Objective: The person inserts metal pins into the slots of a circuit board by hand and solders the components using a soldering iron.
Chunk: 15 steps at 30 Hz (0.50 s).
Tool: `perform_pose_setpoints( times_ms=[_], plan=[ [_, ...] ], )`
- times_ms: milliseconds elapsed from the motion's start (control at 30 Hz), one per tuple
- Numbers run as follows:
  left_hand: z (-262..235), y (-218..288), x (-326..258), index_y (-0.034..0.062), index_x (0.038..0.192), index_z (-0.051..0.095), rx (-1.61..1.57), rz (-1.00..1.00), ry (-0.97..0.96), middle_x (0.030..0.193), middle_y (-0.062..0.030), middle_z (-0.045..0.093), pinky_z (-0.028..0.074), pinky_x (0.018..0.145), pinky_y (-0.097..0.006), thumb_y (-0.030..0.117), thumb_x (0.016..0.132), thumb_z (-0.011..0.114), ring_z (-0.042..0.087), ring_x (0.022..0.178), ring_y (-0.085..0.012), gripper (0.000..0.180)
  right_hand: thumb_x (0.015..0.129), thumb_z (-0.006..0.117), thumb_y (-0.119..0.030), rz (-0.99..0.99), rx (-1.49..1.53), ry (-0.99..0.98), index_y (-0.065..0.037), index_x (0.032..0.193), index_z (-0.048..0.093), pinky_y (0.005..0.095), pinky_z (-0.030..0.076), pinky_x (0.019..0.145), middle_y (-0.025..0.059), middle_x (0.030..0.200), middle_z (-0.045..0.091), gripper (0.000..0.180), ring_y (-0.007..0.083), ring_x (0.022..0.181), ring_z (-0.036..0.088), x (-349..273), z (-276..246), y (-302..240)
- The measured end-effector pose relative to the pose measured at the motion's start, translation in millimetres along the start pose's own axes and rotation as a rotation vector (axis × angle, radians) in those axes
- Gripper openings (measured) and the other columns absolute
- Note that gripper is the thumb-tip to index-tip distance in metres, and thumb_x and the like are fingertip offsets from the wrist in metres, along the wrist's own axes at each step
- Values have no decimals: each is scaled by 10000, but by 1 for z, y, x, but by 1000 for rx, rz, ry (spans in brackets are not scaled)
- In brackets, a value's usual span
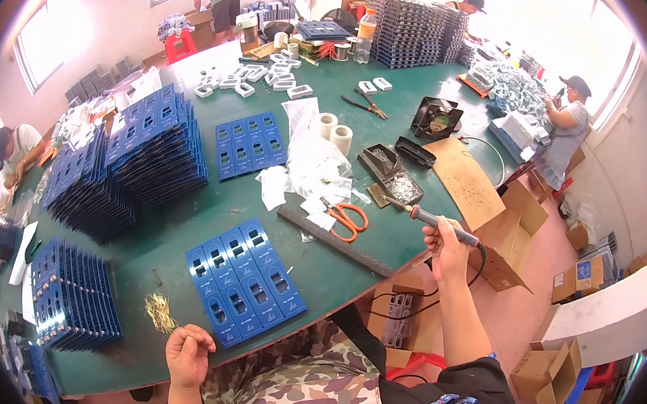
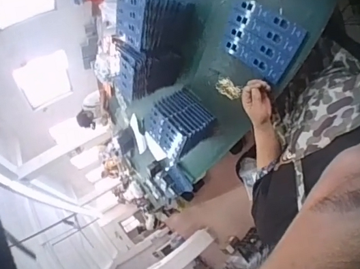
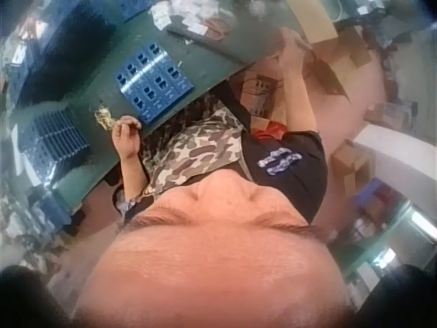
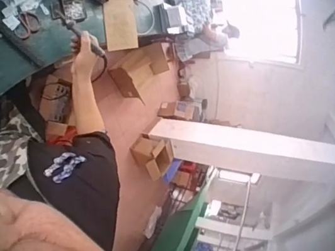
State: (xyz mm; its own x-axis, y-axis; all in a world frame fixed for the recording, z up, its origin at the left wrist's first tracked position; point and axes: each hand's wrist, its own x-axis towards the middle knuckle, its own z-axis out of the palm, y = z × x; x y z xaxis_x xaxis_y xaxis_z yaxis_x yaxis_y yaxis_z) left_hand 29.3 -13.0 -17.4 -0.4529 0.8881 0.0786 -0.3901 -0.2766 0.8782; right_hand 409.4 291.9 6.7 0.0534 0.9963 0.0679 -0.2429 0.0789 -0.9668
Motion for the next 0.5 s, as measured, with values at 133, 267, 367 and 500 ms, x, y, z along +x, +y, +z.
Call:
perform_pose_setpoints(
  times_ms=[133,267,367,500],
  plan=[
    [1,0,0,1,876,554,-5,0,-2,895,-119,569,500,676,-319,146,944,582,577,779,-194,162,933,617,-290,115,52,42,-70,892,604,206,421,546,56,775,678,224,88,614,588,13,3,3],
    [2,0,0,3,878,550,3,-4,-15,900,-121,572,498,680,-318,151,948,576,575,778,-195,165,929,625,-323,126,-50,68,-70,904,610,201,418,526,61,769,684,255,84,596,593,15,15,1],
    [1,0,0,5,877,549,9,1,-15,898,-123,572,496,681,-318,154,951,572,572,776,-194,168,916,641,-321,138,-136,58,-68,920,609,196,416,519,62,767,685,255,80,592,597,11,10,-4],
    [3,0,-1,5,877,549,4,3,-11,891,-125,570,496,682,-318,155,951,571,570,771,-196,168,911,634,-257,147,-158,117,-33,931,614,210,444,549,74,787,684,226,100,628,608,-14,-13,-21]
  ],
)
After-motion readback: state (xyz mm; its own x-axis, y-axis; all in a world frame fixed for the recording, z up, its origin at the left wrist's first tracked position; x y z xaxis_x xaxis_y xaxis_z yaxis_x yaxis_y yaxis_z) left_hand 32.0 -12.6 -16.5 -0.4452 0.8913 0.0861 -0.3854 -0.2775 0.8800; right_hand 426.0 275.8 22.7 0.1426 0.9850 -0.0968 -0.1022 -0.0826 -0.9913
